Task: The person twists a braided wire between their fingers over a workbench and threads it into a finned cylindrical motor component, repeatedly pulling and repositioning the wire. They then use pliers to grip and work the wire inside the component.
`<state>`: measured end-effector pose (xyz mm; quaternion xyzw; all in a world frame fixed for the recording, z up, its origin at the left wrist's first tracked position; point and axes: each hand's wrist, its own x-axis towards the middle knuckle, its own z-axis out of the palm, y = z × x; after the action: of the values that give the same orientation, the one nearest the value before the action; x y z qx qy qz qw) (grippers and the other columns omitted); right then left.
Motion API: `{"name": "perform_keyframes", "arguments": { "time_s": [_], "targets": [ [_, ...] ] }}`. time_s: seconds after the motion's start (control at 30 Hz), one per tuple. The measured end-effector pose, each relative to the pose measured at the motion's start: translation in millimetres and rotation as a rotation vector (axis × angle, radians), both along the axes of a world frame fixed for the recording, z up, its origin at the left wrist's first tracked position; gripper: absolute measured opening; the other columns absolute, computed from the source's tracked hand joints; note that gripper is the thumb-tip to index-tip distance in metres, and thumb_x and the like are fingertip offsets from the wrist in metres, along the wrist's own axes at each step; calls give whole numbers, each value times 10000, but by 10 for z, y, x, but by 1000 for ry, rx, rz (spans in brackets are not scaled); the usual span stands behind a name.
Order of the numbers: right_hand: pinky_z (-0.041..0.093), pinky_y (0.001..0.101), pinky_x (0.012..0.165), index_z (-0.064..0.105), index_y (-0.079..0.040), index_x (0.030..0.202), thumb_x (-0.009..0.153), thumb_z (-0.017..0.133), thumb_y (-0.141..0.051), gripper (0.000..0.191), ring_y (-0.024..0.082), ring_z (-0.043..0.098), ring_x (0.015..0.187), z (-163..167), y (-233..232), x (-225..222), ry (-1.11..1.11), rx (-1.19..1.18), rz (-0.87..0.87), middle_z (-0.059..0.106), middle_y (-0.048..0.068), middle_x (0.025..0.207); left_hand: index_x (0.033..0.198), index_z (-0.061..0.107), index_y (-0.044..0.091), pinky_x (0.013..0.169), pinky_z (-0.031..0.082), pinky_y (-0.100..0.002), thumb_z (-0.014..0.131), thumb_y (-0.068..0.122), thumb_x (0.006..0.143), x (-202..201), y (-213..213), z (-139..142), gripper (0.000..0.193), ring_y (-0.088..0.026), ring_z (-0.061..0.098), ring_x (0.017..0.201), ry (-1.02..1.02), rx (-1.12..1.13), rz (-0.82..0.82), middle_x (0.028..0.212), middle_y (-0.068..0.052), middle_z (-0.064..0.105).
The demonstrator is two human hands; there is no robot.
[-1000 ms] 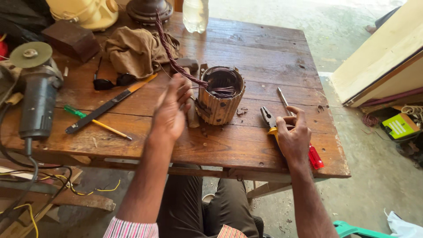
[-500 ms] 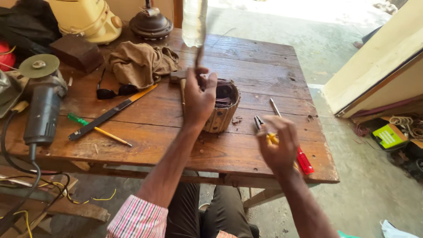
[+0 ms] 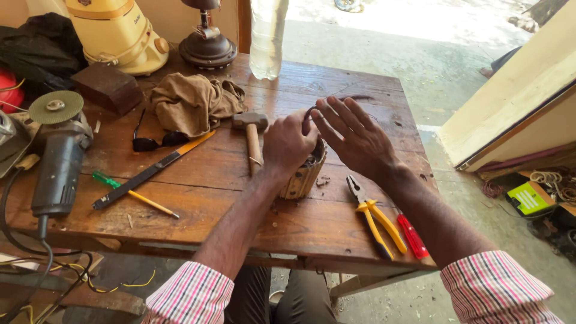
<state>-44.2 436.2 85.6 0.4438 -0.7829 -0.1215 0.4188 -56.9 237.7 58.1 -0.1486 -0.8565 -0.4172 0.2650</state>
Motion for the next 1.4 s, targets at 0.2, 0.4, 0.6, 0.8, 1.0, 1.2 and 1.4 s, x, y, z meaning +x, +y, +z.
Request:
{"name": "perform_keyframes", "arguments": {
  "time_s": [0.2, 0.4, 0.6, 0.8, 1.0, 1.2, 1.4],
  "targets": [
    [318, 429, 1337, 562, -74, 1374, 1025, 727, -63, 386, 272, 366, 1566, 63, -41, -356, -91, -41, 222, 427, 159, 1633, 955, 747, 62, 610, 610, -430, 660, 181, 884, -72, -79, 63, 164, -258, 727, 602, -3, -3, 17, 687, -119, 730],
    [429, 418, 1116, 676, -113, 1362, 952, 788, -180, 430, 200, 516, 1272, 172, -191, -320, 84, -56, 6, 610, 47, 1266, 979, 724, 45, 608, 615, -423, 641, 199, 913, -108, -133, 115, 187, -247, 734, 591, -92, -28, -39, 669, -113, 726],
    [463, 390, 960, 695, -96, 1225, 999, 803, -155, 258, 166, 569, 983, 299, -343, -306, 88, 65, -19, 614, 17, 1044, 1022, 700, 22, 605, 627, -417, 634, 182, 929, -70, -142, 121, 197, -245, 741, 592, -101, -49, -54, 686, -116, 728],
    [565, 208, 555, 686, 36, 1143, 956, 725, 16, 192, 147, 641, 730, 301, -502, -118, -322, -111, -43, 666, 122, 1030, 1061, 699, 35, 627, 625, -418, 635, 111, 881, -84, -124, 75, 206, -256, 746, 614, -100, -95, -27, 697, -128, 732],
    [519, 208, 377, 752, -5, 1062, 916, 717, -30, 152, 127, 657, 562, 628, -724, 53, -406, 130, -310, 708, 156, 1016, 1021, 704, 49, 608, 617, -412, 690, 158, 824, -89, -108, 14, 225, -245, 742, 616, -27, -76, -33, 729, -105, 749],
    [579, 362, 709, 798, -103, 940, 897, 747, -227, 141, 166, 693, 754, 1378, -813, -289, -881, 146, -283, 761, 52, 929, 896, 681, 54, 577, 579, -409, 696, 282, 901, 22, -133, 74, 228, -214, 691, 531, 16, -24, -97, 582, -67, 651],
    [567, 356, 728, 786, -164, 1023, 896, 702, -287, 196, 150, 701, 769, 1468, -603, -553, -1137, 96, -417, 775, 15, 893, 712, 620, 92, 472, 501, -364, 659, 327, 924, 4, -207, 60, 319, -145, 591, 463, -6, 80, -247, 550, -28, 609]
  ]
}}
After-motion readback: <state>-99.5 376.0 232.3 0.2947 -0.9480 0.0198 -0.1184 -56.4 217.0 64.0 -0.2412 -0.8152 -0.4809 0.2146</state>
